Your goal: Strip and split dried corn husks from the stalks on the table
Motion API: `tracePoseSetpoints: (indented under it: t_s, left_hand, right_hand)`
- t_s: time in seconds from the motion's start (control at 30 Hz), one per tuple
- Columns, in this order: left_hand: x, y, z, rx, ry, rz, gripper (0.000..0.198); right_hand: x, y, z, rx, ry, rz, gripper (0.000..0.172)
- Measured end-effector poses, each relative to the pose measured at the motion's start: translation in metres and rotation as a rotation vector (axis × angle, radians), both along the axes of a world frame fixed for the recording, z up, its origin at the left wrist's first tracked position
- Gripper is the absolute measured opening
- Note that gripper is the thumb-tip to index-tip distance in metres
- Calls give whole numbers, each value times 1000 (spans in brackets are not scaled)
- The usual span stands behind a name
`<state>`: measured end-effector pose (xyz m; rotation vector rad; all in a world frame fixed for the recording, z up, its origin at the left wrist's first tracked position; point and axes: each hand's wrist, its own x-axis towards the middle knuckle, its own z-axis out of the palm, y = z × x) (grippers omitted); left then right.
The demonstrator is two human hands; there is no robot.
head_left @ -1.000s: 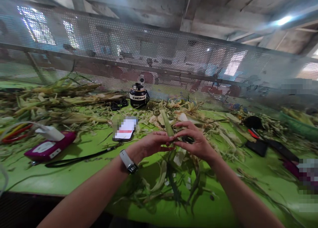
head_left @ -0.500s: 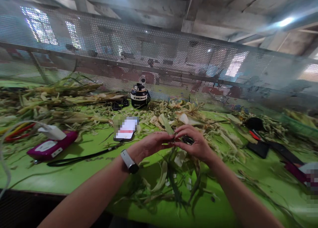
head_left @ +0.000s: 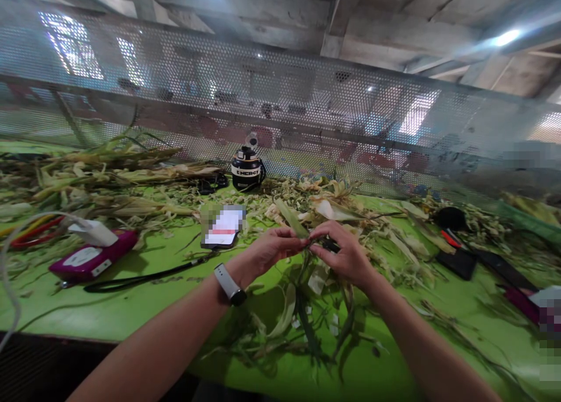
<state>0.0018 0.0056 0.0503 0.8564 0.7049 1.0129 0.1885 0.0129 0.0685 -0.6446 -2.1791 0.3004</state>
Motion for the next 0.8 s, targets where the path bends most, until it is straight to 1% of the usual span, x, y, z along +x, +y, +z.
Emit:
tracePoseSetpoints:
  t_s: [0.27,0.4,0.53,0.73,0.8]
  left_hand:
    - [-11,0,6,-78,46,-195,28]
    - [-12,1,4,-79,59,-223,29]
    - [-13,2,2,-65,50,-253,27]
    - [-14,4,0,-45,30,-242,23]
    - [-14,6,-1,-25,37,-236,24]
  right_hand:
    - [-3,-5,6,6,-7,79,8]
    - [-4,-7,8,-4,-22,65,9]
    - [-1,-7,11,-25,-67,85,18]
    - [0,-7,13,-79,-63,100,9]
    - [0,-7,12,-65,-64,107,11]
